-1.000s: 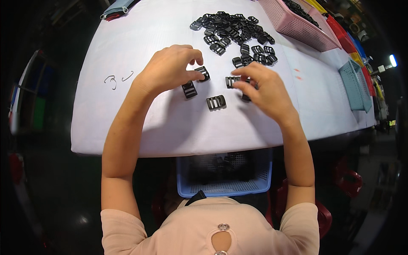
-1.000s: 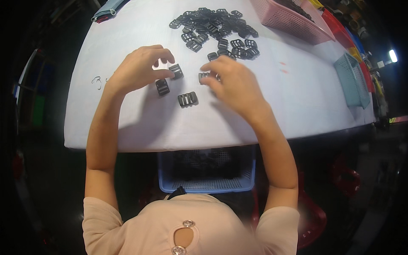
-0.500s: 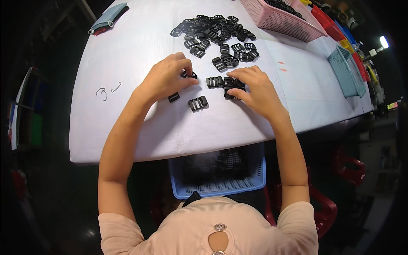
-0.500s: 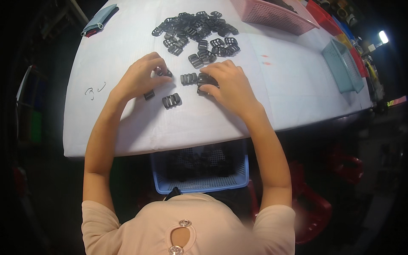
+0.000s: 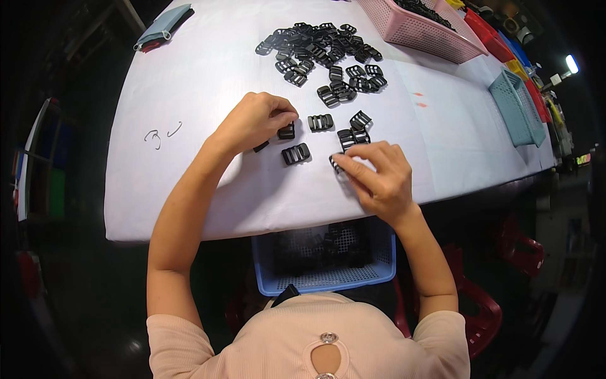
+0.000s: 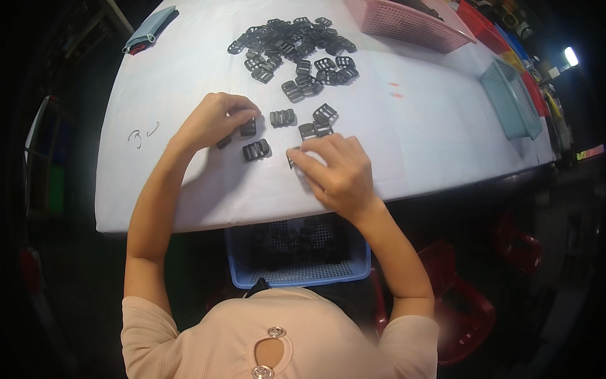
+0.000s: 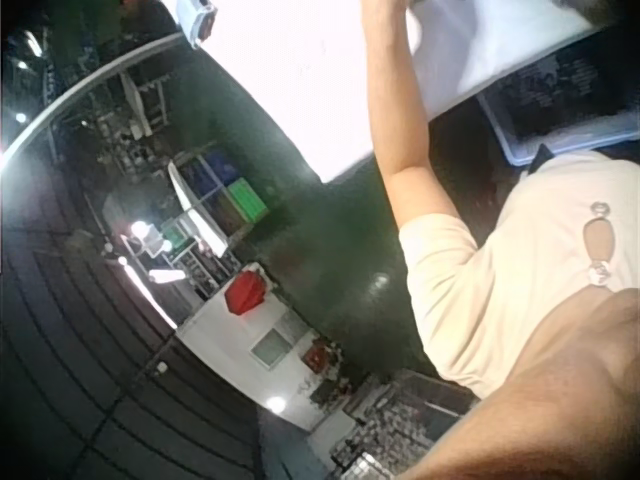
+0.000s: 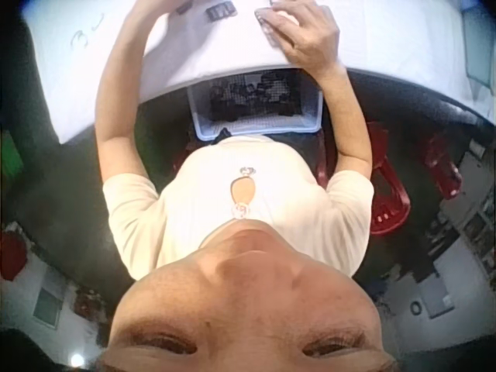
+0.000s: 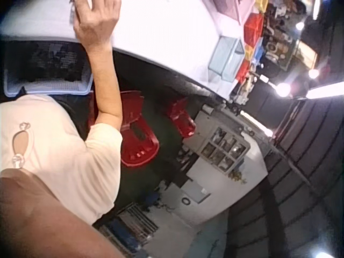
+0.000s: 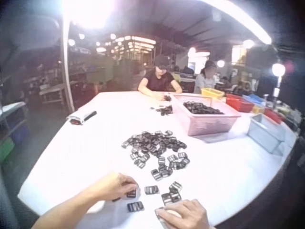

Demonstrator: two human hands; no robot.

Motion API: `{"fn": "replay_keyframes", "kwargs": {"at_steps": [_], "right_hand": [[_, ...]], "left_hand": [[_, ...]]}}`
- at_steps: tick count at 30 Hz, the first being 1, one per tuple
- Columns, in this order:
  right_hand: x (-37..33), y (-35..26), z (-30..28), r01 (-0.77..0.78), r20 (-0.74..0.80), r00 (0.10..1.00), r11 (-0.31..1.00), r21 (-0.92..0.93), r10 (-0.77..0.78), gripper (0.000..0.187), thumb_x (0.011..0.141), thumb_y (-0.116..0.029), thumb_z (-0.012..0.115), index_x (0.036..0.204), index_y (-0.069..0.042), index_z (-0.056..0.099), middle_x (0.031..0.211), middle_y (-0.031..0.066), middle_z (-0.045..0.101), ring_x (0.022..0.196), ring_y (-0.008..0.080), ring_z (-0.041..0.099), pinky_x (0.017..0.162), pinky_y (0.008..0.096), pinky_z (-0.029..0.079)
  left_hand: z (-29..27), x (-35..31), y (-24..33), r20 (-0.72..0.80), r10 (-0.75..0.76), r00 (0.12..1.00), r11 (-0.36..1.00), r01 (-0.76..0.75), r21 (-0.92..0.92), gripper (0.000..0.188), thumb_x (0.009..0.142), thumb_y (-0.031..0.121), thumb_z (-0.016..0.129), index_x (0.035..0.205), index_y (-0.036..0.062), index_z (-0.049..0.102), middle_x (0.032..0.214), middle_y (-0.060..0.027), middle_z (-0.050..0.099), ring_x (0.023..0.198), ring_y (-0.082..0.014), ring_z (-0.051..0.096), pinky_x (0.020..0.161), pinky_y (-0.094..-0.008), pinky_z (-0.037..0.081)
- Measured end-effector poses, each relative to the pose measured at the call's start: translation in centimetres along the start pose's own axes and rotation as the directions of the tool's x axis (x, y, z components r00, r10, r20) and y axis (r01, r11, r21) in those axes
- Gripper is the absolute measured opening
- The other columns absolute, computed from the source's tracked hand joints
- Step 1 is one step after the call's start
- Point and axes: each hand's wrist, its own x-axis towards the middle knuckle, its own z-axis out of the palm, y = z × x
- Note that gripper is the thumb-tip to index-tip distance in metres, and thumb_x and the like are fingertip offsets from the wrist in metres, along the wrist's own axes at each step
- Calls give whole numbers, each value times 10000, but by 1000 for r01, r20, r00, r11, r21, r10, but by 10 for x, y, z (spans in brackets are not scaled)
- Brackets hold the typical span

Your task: The person sorts small black plastic clips on a white table, arranging them into neat rows and then gathering them into a blue basket. The person repeats this process with a second batch of clips from a pink basket.

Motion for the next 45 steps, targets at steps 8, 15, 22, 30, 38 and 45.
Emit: {"fn": "replay_keyframes", "kwargs": {"at_steps": [8, 15, 22, 30, 38, 45], "right_hand": [[0, 19, -6, -123, 3, 992, 992, 2, 123, 280, 755, -155, 726, 1020, -82, 676, 988, 22, 624, 888, 208, 568, 726, 355, 420], [-3, 33, -5, -266, 38, 963, 964, -9, 266, 263, 733, -160, 742, 978, -79, 690, 1015, 20, 625, 922, 218, 573, 766, 356, 430], [-11, 29, -19, -318, 85, 944, 948, -27, 319, 185, 737, -175, 739, 878, -78, 671, 1017, 30, 633, 938, 219, 577, 768, 358, 433], [-9, 27, -31, -670, 220, 742, 695, 260, 633, 172, 858, -205, 629, 885, -42, 675, 716, 119, 637, 704, 297, 629, 688, 421, 475], [16, 55, -13, -425, 108, 902, 903, 58, 417, 215, 799, -224, 696, 952, -74, 703, 1023, 61, 633, 917, 240, 604, 785, 351, 493], [9, 67, 6, -178, 125, 974, 978, -107, 191, 232, 813, -225, 684, 997, -84, 692, 938, 19, 672, 879, 242, 619, 780, 352, 483]], "left_hand": [[26, 16, -3, -186, 576, 796, 788, -480, 384, 181, 842, 153, 657, 999, 76, 700, 1043, -68, 684, 982, -251, 600, 827, -362, 505], [44, 12, 17, -46, 678, 734, 692, -616, 377, 260, 778, 132, 708, 1034, 84, 692, 1111, -39, 661, 985, -238, 582, 847, -370, 495], [64, 15, 24, 14, 715, 699, 648, -671, 359, 261, 808, 145, 689, 1065, 104, 674, 1084, -23, 658, 981, -237, 568, 859, -368, 477], [65, 15, 29, 26, 539, 842, 831, -537, 148, 149, 843, 181, 672, 956, 88, 697, 923, -76, 645, 881, -251, 582, 746, -367, 496], [46, 56, 13, -342, 582, 738, 798, -437, 415, 305, 810, 208, 709, 1084, 101, 628, 996, -77, 641, 939, -265, 592, 804, -387, 492], [24, 46, 25, -153, 355, 922, 842, -244, 481, 324, 804, 269, 714, 1055, 77, 645, 1056, -100, 647, 953, -275, 610, 828, -382, 492]]}}
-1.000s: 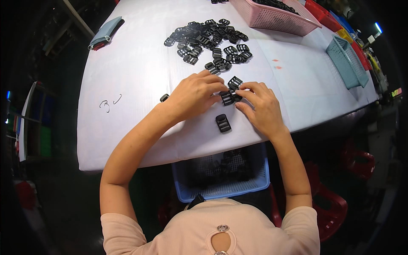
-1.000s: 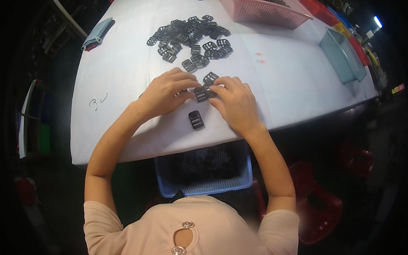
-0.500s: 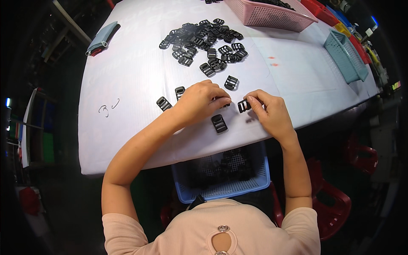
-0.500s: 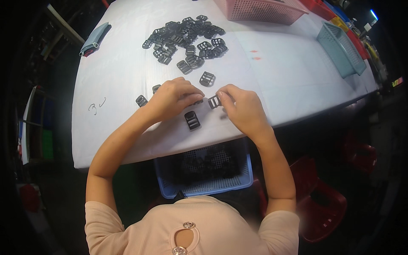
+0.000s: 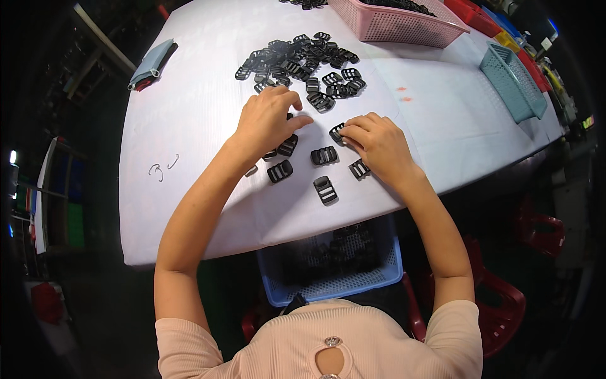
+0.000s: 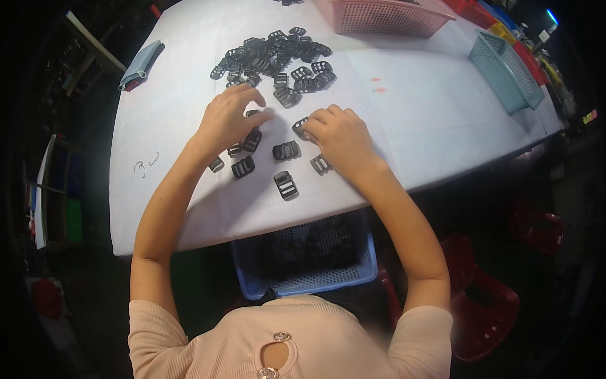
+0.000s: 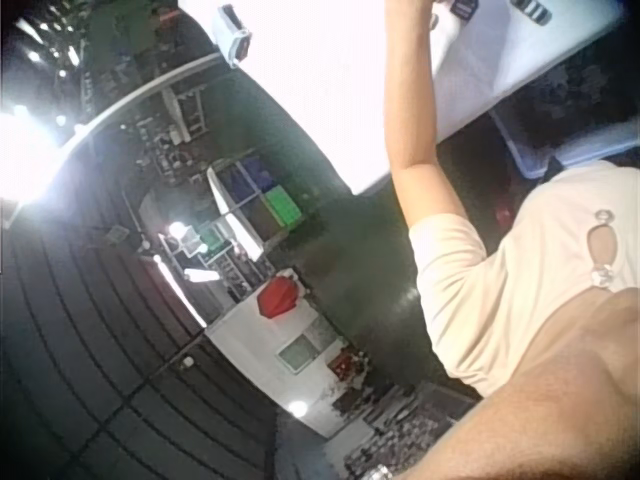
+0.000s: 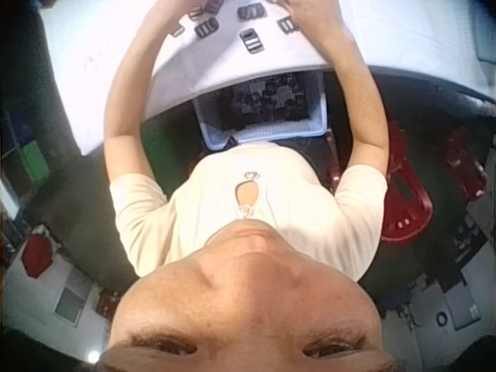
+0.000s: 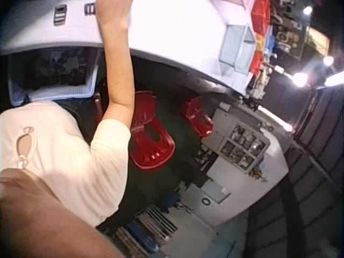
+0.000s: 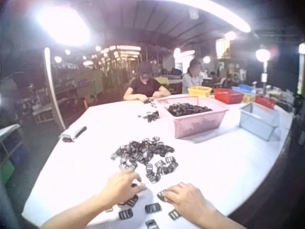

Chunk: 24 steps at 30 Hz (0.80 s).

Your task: The person sorts small black plastic clips on a white table, arranging them into neat rows and then gathering them into a blue basket. The person repeats this process with a second batch of clips from a pink basket.

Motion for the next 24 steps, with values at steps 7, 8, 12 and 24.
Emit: {"fn": "replay_keyframes", "kwargs": {"at_steps": [7, 8, 12, 24], "right_hand": [[8, 9, -31, -624, 553, 754, 651, 432, 356, 207, 871, -205, 602, 948, -39, 698, 821, 112, 697, 753, 266, 659, 722, 355, 500], [12, 10, -32, -571, 464, 797, 734, 369, 387, 207, 867, -204, 605, 950, -39, 699, 829, 114, 697, 762, 265, 659, 729, 357, 500], [31, 13, -29, -388, 149, 920, 897, 212, 363, 223, 816, -210, 668, 975, -56, 695, 906, 97, 673, 834, 249, 646, 770, 364, 494], [62, 14, 21, -35, 16, 999, 992, -121, 37, 229, 812, -229, 700, 949, -46, 699, 872, 45, 662, 926, 222, 615, 783, 342, 480]], "left_hand": [[24, 28, 9, -47, -96, 994, 989, 89, -122, 491, 755, 292, 756, 1160, 83, 574, 1097, -116, 637, 983, -275, 608, 861, -389, 478], [26, 30, 7, -49, -94, 994, 987, 87, -134, 478, 753, 278, 756, 1151, 84, 575, 1090, -113, 637, 984, -273, 605, 860, -388, 478], [20, 25, 6, -25, -93, 995, 972, 85, -219, 525, 728, 231, 774, 1182, 92, 550, 1094, -116, 625, 1014, -276, 586, 877, -387, 474], [-24, -12, -55, -14, -204, 979, 921, 187, -342, 673, 726, 193, 793, 1326, 98, 503, 1183, -131, 611, 980, -266, 592, 866, -375, 490]]}}
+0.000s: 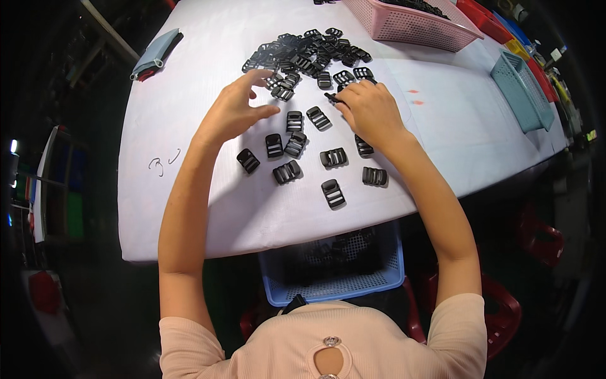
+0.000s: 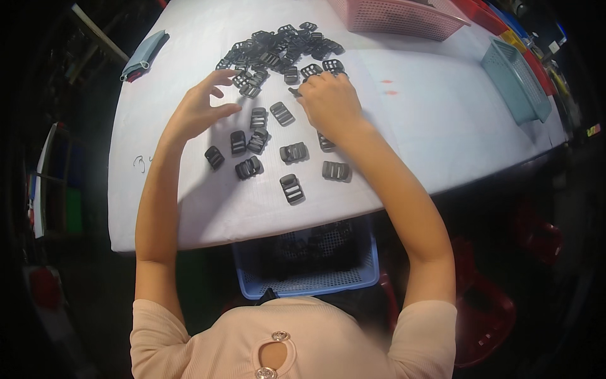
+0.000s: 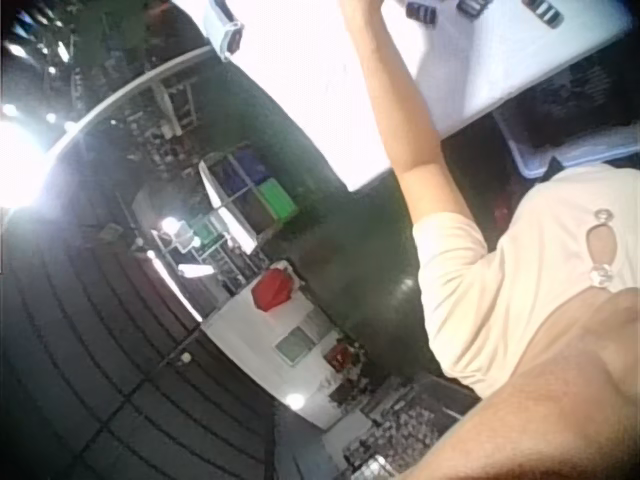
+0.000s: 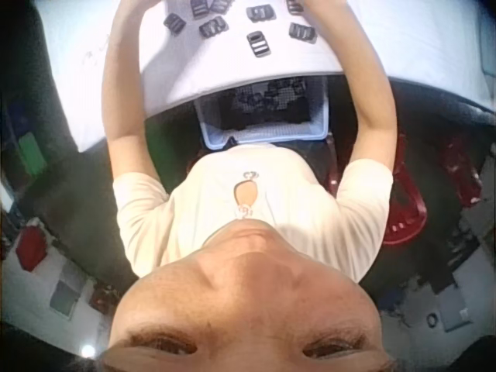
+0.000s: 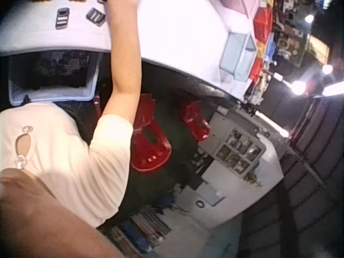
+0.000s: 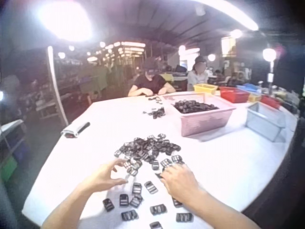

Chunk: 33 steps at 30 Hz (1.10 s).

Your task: The person sorts small black plastic clips on a white table, arranging them into neat rows and then gathering them into a blue basket. The person repeats this process with a second batch of clips from a pink basket.

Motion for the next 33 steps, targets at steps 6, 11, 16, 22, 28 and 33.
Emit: {"fn": "replay_keyframes", "kwargs": {"at_steps": [6, 11, 16, 22, 28, 33], "right_hand": [[-4, 2, -35, -493, 533, 815, 755, 432, 228, 234, 848, -220, 612, 957, -41, 716, 855, 117, 716, 757, 257, 677, 741, 375, 513], [11, 20, -30, -317, 302, 920, 927, 199, 249, 240, 800, -226, 691, 995, -89, 718, 911, 77, 675, 906, 239, 638, 824, 366, 499], [19, 37, -8, -175, 133, 978, 979, 102, 161, 302, 749, -224, 744, 1022, -109, 691, 1032, 83, 594, 1036, 249, 576, 890, 383, 478], [11, 50, -11, -176, 154, 981, 883, 435, 120, 368, 716, -185, 780, 1048, -64, 677, 967, 85, 595, 916, 208, 560, 828, 334, 461], [-13, 77, -55, -441, 531, 826, 802, 403, 188, 356, 715, -243, 769, 1008, -52, 702, 933, 102, 669, 836, 203, 606, 765, 339, 482], [-3, 78, -24, -259, 103, 966, 881, 397, 238, 306, 773, -241, 746, 1029, -78, 702, 954, 66, 617, 859, 212, 593, 804, 312, 475]], "left_hand": [[14, 19, 4, -125, 71, 990, 997, -68, 33, 353, 817, 174, 707, 1144, 55, 653, 1092, -85, 673, 872, -201, 624, 798, -339, 505], [60, 57, 23, -96, 305, 948, 922, -268, 279, 346, 825, 251, 687, 1111, 56, 667, 1098, -100, 641, 1047, -278, 583, 896, -385, 483], [72, 71, 30, 26, 281, 959, 889, -271, 370, 409, 802, 305, 690, 1138, 73, 655, 1126, -91, 625, 1100, -282, 557, 925, -398, 476], [57, 51, 41, 128, 260, 957, 923, -285, 257, 398, 777, 281, 714, 1113, 75, 662, 1076, -95, 630, 1047, -274, 584, 901, -383, 475], [78, 50, 52, 86, 400, 912, 887, -409, 213, 357, 780, 222, 714, 1101, 74, 660, 1102, -85, 631, 1030, -265, 567, 883, -387, 482], [84, 60, 56, 120, 438, 891, 848, -454, 274, 222, 825, 213, 657, 997, 89, 722, 919, -78, 695, 909, -247, 605, 814, -375, 504]]}}
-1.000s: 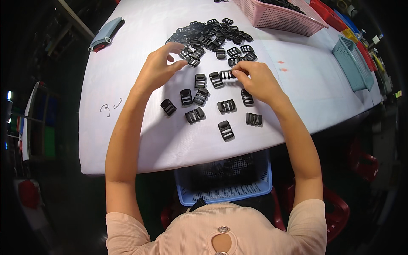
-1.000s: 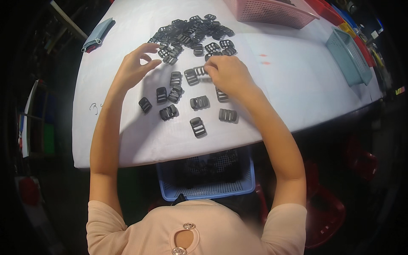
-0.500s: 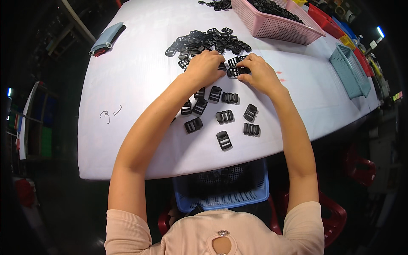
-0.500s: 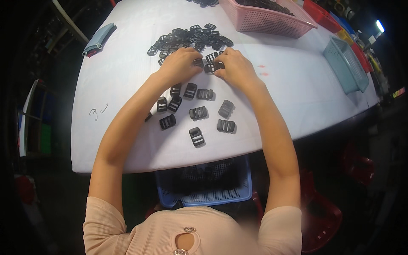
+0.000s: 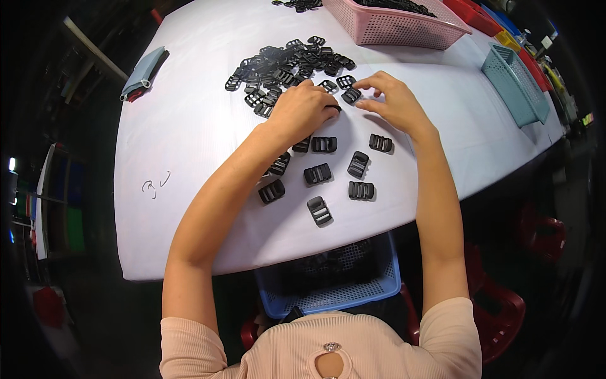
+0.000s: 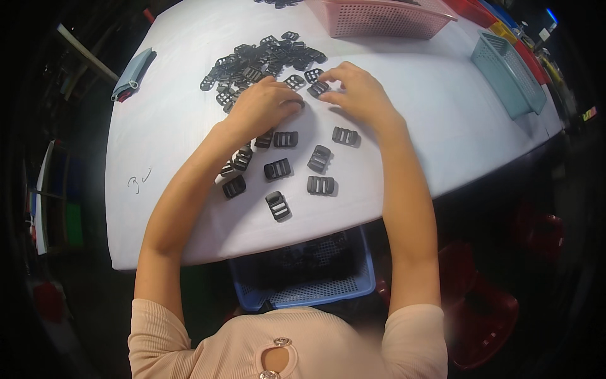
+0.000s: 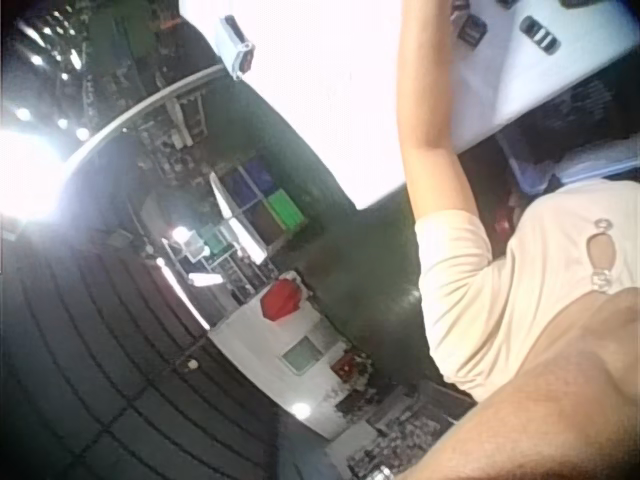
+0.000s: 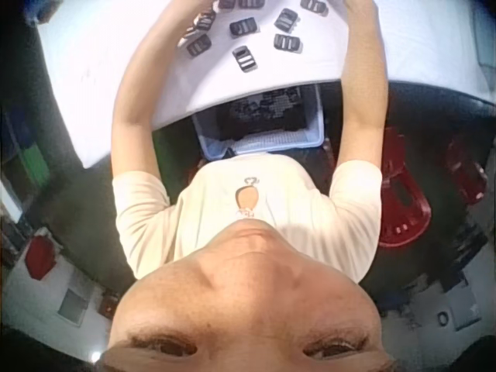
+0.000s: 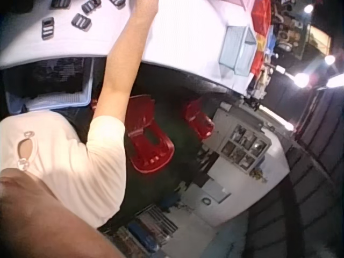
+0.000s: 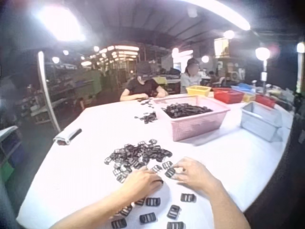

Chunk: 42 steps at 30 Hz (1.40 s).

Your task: The person sorts small black plastic clips on a white table, arranging them into neat rows and then gathering them into a blue basket. The person repeats this process with a second batch of clips from a pink basket.

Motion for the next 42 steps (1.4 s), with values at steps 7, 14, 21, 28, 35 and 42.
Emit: {"fn": "replay_keyframes", "kwargs": {"at_steps": [7, 14, 21, 28, 35, 42], "right_hand": [[1, -10, -5, -109, 90, 989, 985, -132, 121, 292, 799, -323, 698, 1002, -113, 712, 1006, 36, 626, 1058, 228, 561, 887, 373, 464], [22, 15, 33, 159, -79, 979, 945, -286, -189, 238, 866, -219, 635, 1081, -132, 688, 1164, 28, 633, 1135, 219, 542, 899, 357, 448], [24, 7, 22, -168, -10, 986, 984, -53, 168, 266, 864, -248, 606, 1083, -126, 696, 1022, 94, 670, 1040, 253, 584, 895, 385, 447], [12, 21, 28, 40, -145, 987, 978, -203, -71, 278, 877, -238, 596, 1125, -150, 687, 1139, 91, 628, 1129, 287, 539, 969, 405, 426], [9, -1, 60, 344, 105, 935, 938, -26, -340, 437, 937, -347, 547, 1318, -133, 554, 1398, 98, 494, 1346, 305, 373, 1129, 431, 255], [3, -46, 65, 438, 302, 851, 898, 44, -429, 440, 945, -360, 531, 1339, -165, 541, 1435, 23, 471, 1398, 269, 315, 1160, 478, 166]], "left_hand": [[-14, 6, 4, 75, -266, 961, 937, 276, -212, 227, 827, 264, 672, 919, 68, 740, 852, -127, 705, 808, -305, 665, 767, -395, 517], [11, 28, -18, -77, -156, 985, 983, 162, 84, 289, 840, 277, 653, 1064, 105, 712, 1045, -104, 676, 1025, -278, 593, 878, -393, 484], [-5, 25, -18, 47, -204, 978, 930, 209, -304, 255, 860, 230, 616, 1046, 94, 724, 920, -176, 705, 837, -328, 674, 791, -387, 522], [-16, 11, -24, -84, -275, 958, 959, 267, -89, 225, 864, 192, 628, 1043, 88, 716, 933, -132, 700, 807, -277, 665, 763, -361, 509], [-38, -74, -35, -174, -323, 930, 929, 277, -244, 229, 928, 163, 575, 1095, 44, 678, 1063, -135, 671, 941, -248, 649, 824, -339, 492], [-22, -139, -13, -114, -339, 934, 902, 288, -322, 468, 970, 280, 509, 1354, 16, 468, 1384, -218, 468, 1318, -340, 417, 1101, -440, 298]]}}
